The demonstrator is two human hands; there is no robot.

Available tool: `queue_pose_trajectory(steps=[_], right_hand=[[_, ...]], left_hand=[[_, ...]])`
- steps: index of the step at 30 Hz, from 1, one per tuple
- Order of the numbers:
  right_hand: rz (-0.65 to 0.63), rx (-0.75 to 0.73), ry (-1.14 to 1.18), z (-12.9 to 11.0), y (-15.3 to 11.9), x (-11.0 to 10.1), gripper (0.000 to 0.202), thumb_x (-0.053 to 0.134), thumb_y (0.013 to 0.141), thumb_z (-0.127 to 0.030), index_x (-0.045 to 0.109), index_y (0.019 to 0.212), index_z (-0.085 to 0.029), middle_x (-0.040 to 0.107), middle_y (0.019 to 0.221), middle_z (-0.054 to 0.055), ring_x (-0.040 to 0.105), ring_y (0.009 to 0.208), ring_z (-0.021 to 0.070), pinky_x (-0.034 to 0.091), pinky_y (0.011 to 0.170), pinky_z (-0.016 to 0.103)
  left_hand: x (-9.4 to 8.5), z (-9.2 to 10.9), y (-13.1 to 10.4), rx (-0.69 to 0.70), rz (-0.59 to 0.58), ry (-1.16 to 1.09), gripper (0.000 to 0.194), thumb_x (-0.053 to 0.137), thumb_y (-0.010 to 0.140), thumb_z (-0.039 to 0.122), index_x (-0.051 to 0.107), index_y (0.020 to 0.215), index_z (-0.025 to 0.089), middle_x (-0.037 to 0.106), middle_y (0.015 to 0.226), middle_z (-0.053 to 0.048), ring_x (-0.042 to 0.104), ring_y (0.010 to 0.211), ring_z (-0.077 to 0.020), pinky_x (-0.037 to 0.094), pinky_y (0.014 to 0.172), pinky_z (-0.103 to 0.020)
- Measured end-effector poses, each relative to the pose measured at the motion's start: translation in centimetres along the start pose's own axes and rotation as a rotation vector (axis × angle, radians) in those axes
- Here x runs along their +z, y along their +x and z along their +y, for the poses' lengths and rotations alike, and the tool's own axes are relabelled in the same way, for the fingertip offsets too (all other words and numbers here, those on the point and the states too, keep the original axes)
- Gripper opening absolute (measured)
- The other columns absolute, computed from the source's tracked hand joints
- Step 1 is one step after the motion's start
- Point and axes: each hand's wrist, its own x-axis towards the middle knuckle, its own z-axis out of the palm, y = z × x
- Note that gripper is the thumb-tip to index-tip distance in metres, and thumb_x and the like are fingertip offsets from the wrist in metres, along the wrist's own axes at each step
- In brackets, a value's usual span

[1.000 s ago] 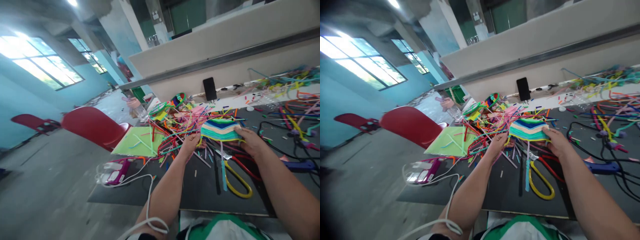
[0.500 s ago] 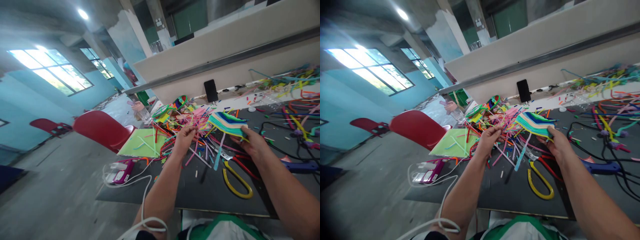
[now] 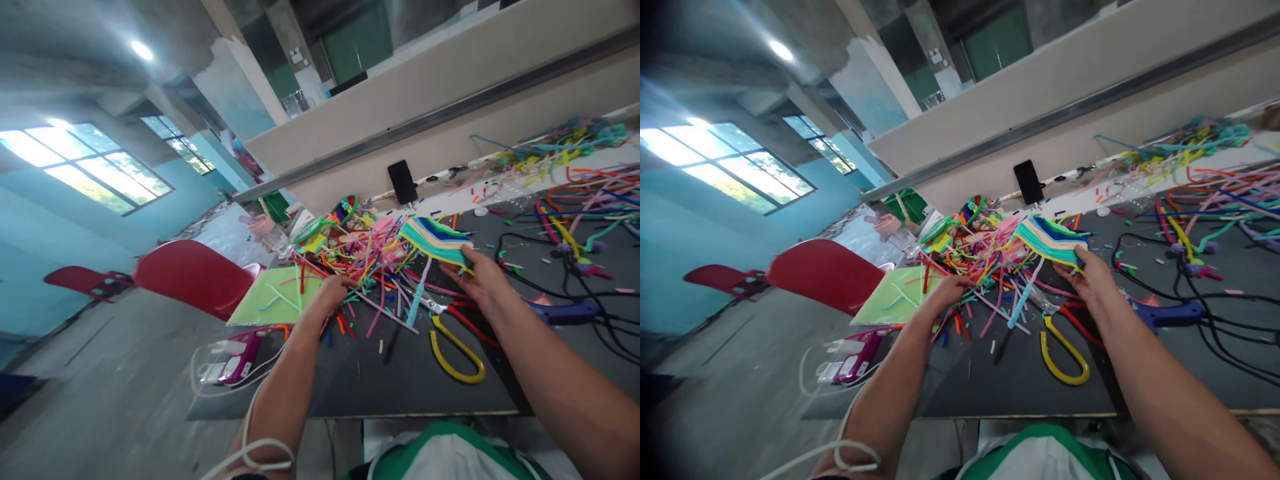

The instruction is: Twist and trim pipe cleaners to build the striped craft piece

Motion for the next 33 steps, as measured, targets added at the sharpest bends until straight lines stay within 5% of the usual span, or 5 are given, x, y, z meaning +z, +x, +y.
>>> queue_pose_trajectory(steps=[5, 10, 14, 20, 33], right_hand=[[0.023, 0.013, 0.034, -0.1, -0.1, 0.3, 0.011, 0.053, 0.085, -0.026, 0.062, 0.090, -0.022, 0.072, 0.083, 0.002, 0.068, 0.069, 0.0180, 0.060, 0.072, 0.041], [0.067, -0.013, 0.049, -0.2, 0.0, 0.0, 0.012, 0.052, 0.086, -0.024, 0.062, 0.091, -0.020, 0.072, 0.076, 0.002, 0.068, 0.064, 0.0167, 0.060, 0.070, 0.039], [0.092, -0.043, 0.133, -0.3, 0.0, 0.2, 0.015, 0.050, 0.088, -0.023, 0.063, 0.090, -0.017, 0.072, 0.074, 0.003, 0.067, 0.061, 0.0154, 0.060, 0.067, 0.036], [0.161, -0.096, 0.217, -0.6, -0.2, 0.7, 0.017, 0.048, 0.089, -0.021, 0.063, 0.089, -0.013, 0.072, 0.072, 0.005, 0.067, 0.056, 0.0152, 0.059, 0.059, 0.034], [0.169, -0.133, 0.279, -0.5, -0.3, 0.6, 0.015, 0.049, 0.088, -0.020, 0.063, 0.090, -0.013, 0.072, 0.077, 0.005, 0.068, 0.062, 0.0158, 0.061, 0.061, 0.035]], left_hand=[[-0.1, 1.3, 1.4, 0.018, 0.164, 0.173, 0.031, 0.053, 0.073, 0.020, 0.074, 0.097, 0.020, 0.071, 0.101, -0.009, 0.060, 0.100, -0.0259, 0.041, 0.086, -0.031], [1.6, 3.0, 2.5, 0.071, 0.098, 0.190, 0.014, 0.063, 0.069, 0.028, 0.073, 0.070, 0.018, 0.070, 0.076, -0.008, 0.061, 0.081, -0.0226, 0.042, 0.073, -0.027], [-0.2, 2.4, 2.0, 0.059, 0.201, 0.162, 0.020, 0.054, 0.075, 0.027, 0.070, 0.071, 0.017, 0.068, 0.073, -0.006, 0.059, 0.076, -0.0196, 0.040, 0.068, -0.026], [-4.2, 1.1, 0.9, 0.020, 0.286, -0.557, 0.033, 0.062, 0.070, 0.042, 0.065, 0.086, 0.014, 0.058, 0.058, 0.002, 0.050, 0.049, -0.0110, 0.040, 0.052, -0.023], [-9.2, -1.9, -2.2, -0.039, 0.356, -0.990, 0.038, 0.067, 0.070, 0.024, 0.059, 0.105, 0.013, 0.064, 0.065, -0.002, 0.056, 0.048, -0.0080, 0.045, 0.047, -0.018]])
